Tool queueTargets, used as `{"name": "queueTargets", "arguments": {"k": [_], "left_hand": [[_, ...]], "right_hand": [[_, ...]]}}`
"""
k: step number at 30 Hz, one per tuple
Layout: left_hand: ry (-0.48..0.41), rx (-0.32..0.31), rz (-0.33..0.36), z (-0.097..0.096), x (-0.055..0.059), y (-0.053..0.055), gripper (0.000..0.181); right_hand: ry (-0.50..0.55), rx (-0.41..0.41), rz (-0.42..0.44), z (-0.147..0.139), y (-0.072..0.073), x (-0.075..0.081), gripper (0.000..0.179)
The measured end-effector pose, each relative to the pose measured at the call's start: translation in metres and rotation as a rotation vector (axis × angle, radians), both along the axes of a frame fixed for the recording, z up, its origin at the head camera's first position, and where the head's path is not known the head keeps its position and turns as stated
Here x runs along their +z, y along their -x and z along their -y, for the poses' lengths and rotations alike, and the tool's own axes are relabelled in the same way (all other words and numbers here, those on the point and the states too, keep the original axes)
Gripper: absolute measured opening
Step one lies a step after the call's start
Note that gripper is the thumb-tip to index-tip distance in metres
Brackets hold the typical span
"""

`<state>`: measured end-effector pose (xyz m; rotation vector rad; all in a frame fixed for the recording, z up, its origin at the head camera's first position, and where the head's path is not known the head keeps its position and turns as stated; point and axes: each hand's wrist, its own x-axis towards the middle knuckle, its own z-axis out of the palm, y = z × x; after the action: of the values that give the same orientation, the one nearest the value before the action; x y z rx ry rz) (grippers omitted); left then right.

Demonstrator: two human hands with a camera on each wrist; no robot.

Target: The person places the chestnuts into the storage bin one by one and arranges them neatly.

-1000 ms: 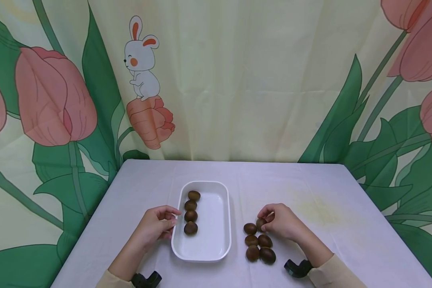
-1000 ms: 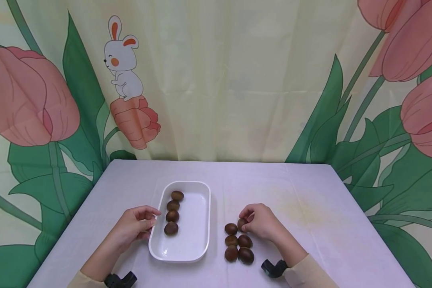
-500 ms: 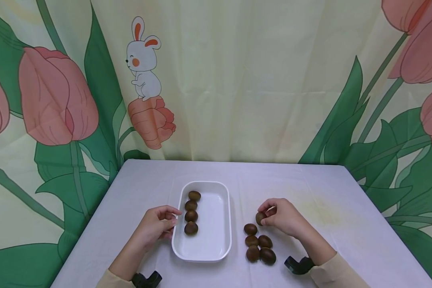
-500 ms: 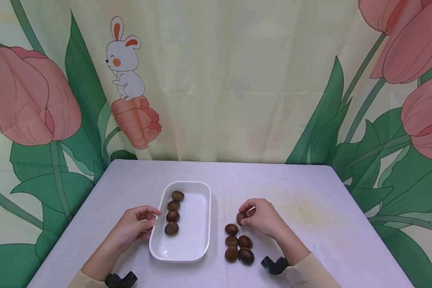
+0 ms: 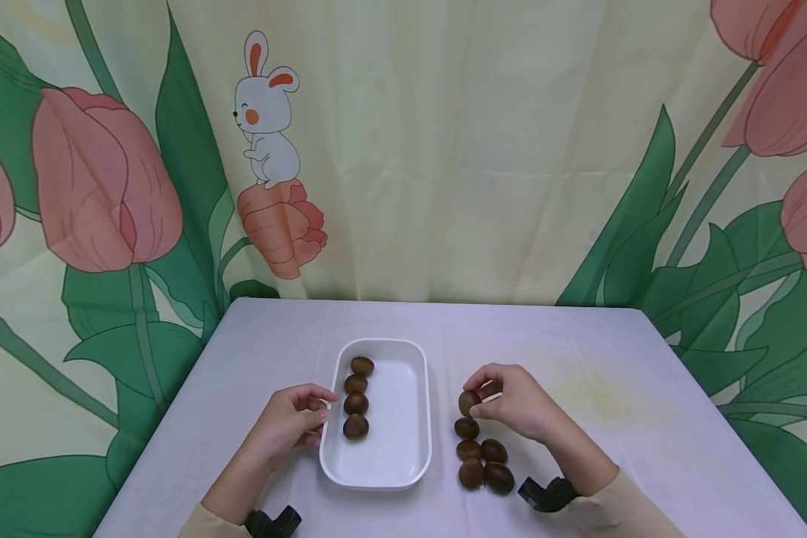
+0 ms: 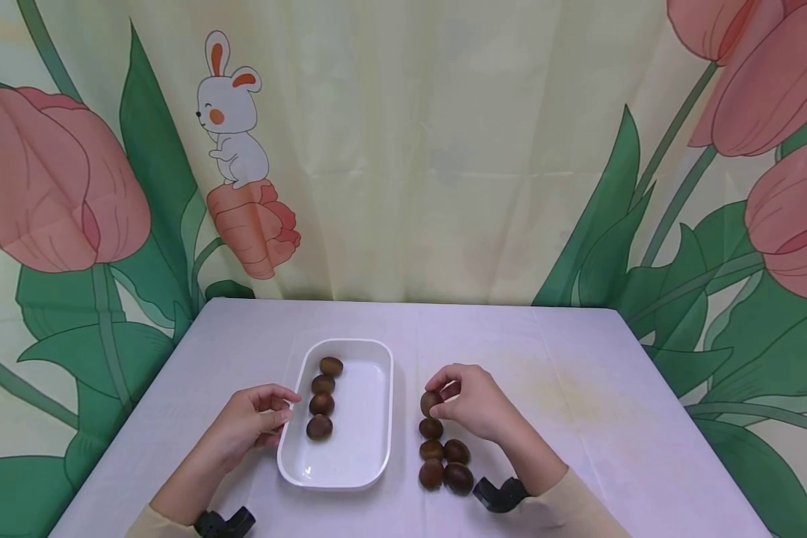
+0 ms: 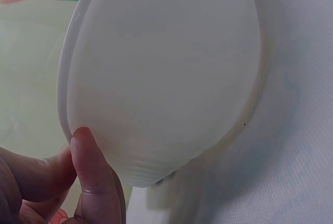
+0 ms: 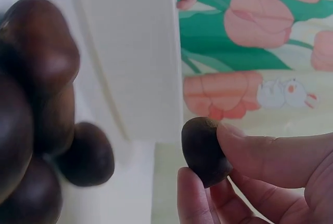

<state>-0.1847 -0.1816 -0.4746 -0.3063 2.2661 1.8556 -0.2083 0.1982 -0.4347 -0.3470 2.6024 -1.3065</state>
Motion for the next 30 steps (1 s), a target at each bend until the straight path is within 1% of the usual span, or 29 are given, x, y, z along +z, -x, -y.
{"name": "queueTargets", "arguments": {"k": [3, 9, 13, 18, 25, 30], "left_hand": [[-0.001, 0.000, 0.003, 0.000, 0.000, 0.000, 0.024], [-0.007, -0.019, -0.014, 0.000, -0.001, 0.000, 0.026], [-0.010, -0.012, -0.004, 0.001, 0.000, 0.000, 0.025], [-0.009, -0.007, -0.003, 0.001, -0.001, 0.001, 0.025], [-0.016, -0.011, -0.005, 0.002, -0.002, 0.001, 0.025], [-0.010, -0.007, 0.001, 0.001, -0.002, 0.002, 0.024]], "right_hand": [[0.017, 0.016, 0.001, 0.007, -0.001, 0.001, 0.027], [0.066, 0.053, 0.025, 0.025, -0.003, 0.005, 0.026], [0.099, 0.079, 0.020, 0.037, -0.003, 0.010, 0.027], [0.114, 0.098, 0.017, 0.052, -0.003, 0.015, 0.027], [0.132, 0.158, 0.034, 0.074, -0.004, 0.013, 0.027], [0.140, 0.179, 0.058, 0.087, -0.007, 0.008, 0.028]]}}
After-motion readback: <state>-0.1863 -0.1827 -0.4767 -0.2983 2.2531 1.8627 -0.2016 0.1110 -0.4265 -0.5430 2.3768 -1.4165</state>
